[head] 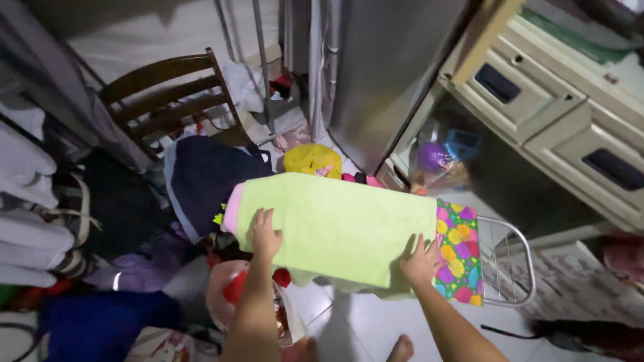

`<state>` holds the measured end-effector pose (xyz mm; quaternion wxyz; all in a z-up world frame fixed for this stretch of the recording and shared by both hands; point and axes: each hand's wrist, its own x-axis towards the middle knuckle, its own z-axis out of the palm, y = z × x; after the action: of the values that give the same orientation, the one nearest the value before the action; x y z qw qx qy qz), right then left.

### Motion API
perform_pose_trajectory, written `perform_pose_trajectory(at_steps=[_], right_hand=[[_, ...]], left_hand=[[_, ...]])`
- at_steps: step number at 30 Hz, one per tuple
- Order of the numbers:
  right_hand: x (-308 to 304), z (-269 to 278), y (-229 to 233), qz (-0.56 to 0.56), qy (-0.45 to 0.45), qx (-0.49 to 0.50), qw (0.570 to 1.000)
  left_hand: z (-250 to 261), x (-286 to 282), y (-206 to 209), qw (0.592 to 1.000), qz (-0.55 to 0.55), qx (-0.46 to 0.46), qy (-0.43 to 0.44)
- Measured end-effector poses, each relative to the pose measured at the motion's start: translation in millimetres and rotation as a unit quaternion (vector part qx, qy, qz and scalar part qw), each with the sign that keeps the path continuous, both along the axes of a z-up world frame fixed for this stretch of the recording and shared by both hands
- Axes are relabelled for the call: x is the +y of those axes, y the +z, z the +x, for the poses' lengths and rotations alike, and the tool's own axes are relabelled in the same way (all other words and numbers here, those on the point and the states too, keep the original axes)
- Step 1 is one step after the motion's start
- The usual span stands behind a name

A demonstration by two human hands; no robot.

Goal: The person opens a wardrobe, retrieves a pink tulle fabric, and folds it by hand before placing it back inside. They then pick up an iron, place it in the wardrobe, and fold a green towel with a pink plush toy on top, moving the folded items to a nearby pile.

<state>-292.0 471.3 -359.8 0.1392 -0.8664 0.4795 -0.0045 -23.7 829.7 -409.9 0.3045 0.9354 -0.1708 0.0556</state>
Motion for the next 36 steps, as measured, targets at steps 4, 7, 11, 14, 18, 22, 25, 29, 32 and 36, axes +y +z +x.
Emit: perform_pose_trajectory(at_steps=[4,7,11,14,18,22,25,29,32,36], right_hand=[[23.5,2.8,-0.1,-0.029,0.053,0.099,0.993],[37.3,4.8,-4.7,-0.014,0.048,0.104,0.993],[49.4,16.0,-14.6,-0.016,0.032,0.064,0.997],[52.4,21.3,-19.1,-0.027,0.024,0.074,0.997],[50.5,24.4,-20.5,-0.029,0.025,0.055,0.998],[54.8,27.5,-22.8,-0.06,0.029,0.062,0.996],[59.0,31.3,-23.7,-0.042,0.033,-0.1,0.994],[63.9,39.1,-27.3,-0.005,0.012,-0.108,0.994],[72.9,56.4,-34.9,0.156,0.011,-0.229,0.961],[100.7,66.4,-44.2,0.386,0.115,-0.296,0.866]], left_hand=[[34.3,16.7,-8.2,0.999,0.029,0.045,0.007],[58.8,24.0,-20.5,0.991,0.064,0.105,0.048],[91.0,31.8,-42.5,0.988,0.053,0.088,0.116],[111.6,36.7,-54.5,0.977,0.027,0.102,0.186],[134.5,44.6,-58.9,0.886,-0.082,0.309,0.335],[146.8,62.8,-56.9,0.841,-0.141,0.369,0.369],[147.4,78.6,-58.9,0.889,-0.042,0.311,0.333],[145.6,105.1,-67.2,0.941,0.059,0.133,0.307],[161.8,133.6,-52.2,0.881,-0.284,-0.051,0.375],[182.7,188.3,2.1,0.51,-0.858,-0.028,-0.057]])
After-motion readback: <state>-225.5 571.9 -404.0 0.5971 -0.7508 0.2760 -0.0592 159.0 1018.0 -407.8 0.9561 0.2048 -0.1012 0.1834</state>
